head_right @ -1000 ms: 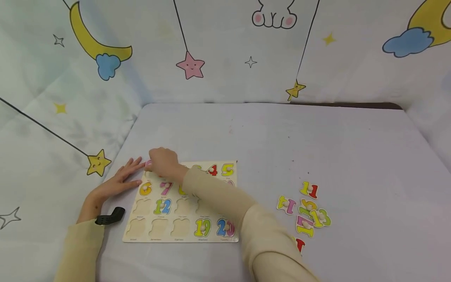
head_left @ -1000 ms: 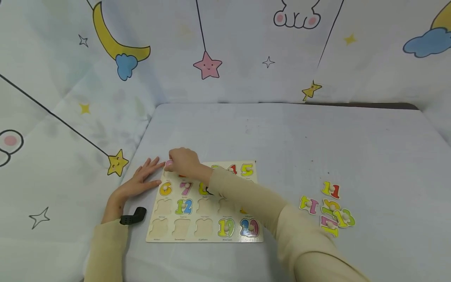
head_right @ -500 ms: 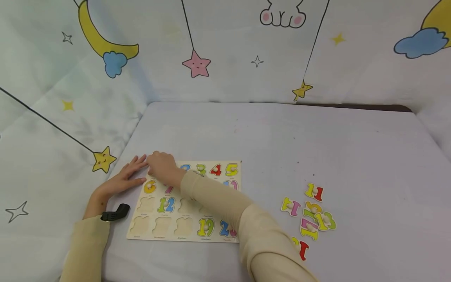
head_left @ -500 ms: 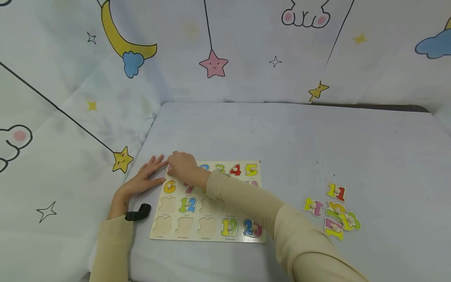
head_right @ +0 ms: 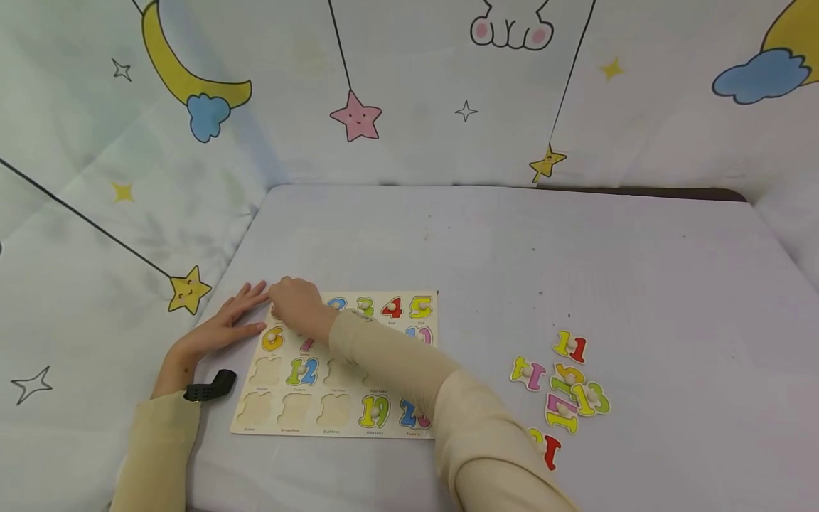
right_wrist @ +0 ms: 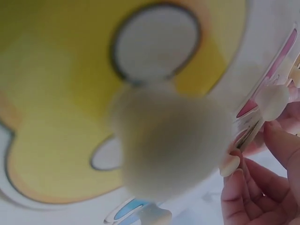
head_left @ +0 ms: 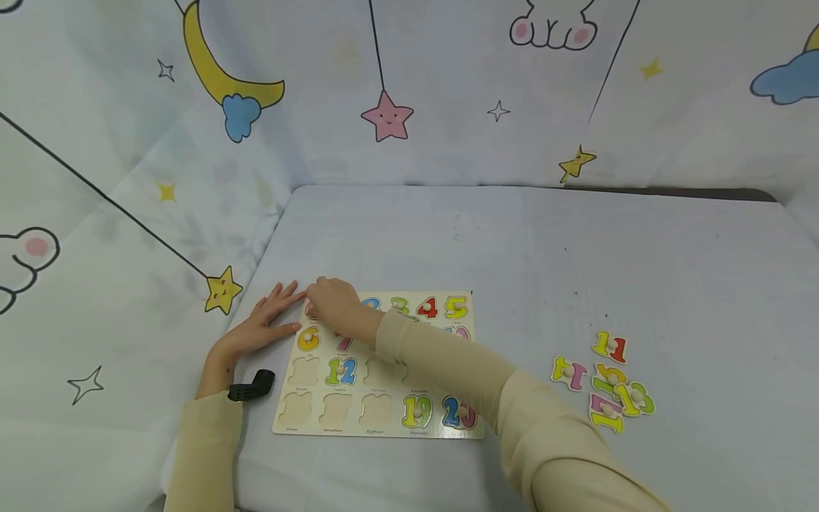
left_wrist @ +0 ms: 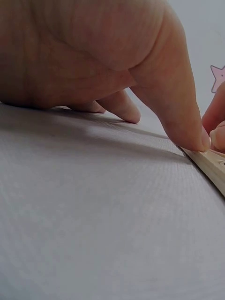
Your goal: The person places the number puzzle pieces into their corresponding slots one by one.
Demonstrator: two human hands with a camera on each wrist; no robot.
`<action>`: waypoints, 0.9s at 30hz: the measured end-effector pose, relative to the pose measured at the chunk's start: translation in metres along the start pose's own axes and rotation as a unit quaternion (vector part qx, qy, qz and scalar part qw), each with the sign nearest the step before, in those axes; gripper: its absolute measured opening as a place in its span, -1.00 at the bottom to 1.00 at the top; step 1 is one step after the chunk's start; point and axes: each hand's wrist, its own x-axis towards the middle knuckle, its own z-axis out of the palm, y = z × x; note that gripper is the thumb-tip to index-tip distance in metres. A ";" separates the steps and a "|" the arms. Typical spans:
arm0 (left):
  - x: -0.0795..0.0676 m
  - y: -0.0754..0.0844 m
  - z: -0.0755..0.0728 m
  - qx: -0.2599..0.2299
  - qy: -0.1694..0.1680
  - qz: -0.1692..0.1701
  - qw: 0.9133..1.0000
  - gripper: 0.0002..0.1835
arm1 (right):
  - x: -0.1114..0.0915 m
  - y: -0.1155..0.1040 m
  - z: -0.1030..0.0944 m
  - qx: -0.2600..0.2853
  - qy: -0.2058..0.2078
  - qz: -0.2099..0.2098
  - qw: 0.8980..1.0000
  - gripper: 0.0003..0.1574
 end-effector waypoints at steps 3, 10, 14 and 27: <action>0.000 0.000 0.000 -0.001 0.000 -0.003 1.000 -0.32 | 0.000 0.000 0.000 -0.003 -0.002 -0.002 1.000 -0.67; 0.000 -0.002 0.000 -0.008 -0.002 -0.007 1.000 -0.32 | -0.003 -0.003 0.001 -0.020 0.005 -0.024 1.000 -0.68; 0.001 -0.001 0.000 -0.008 -0.002 -0.001 1.000 -0.32 | -0.004 -0.004 0.000 -0.030 0.003 -0.025 0.999 -0.65; 0.001 0.000 -0.001 0.015 -0.013 -0.004 1.000 -0.32 | -0.028 0.021 -0.034 0.107 -0.074 -0.040 0.991 -0.51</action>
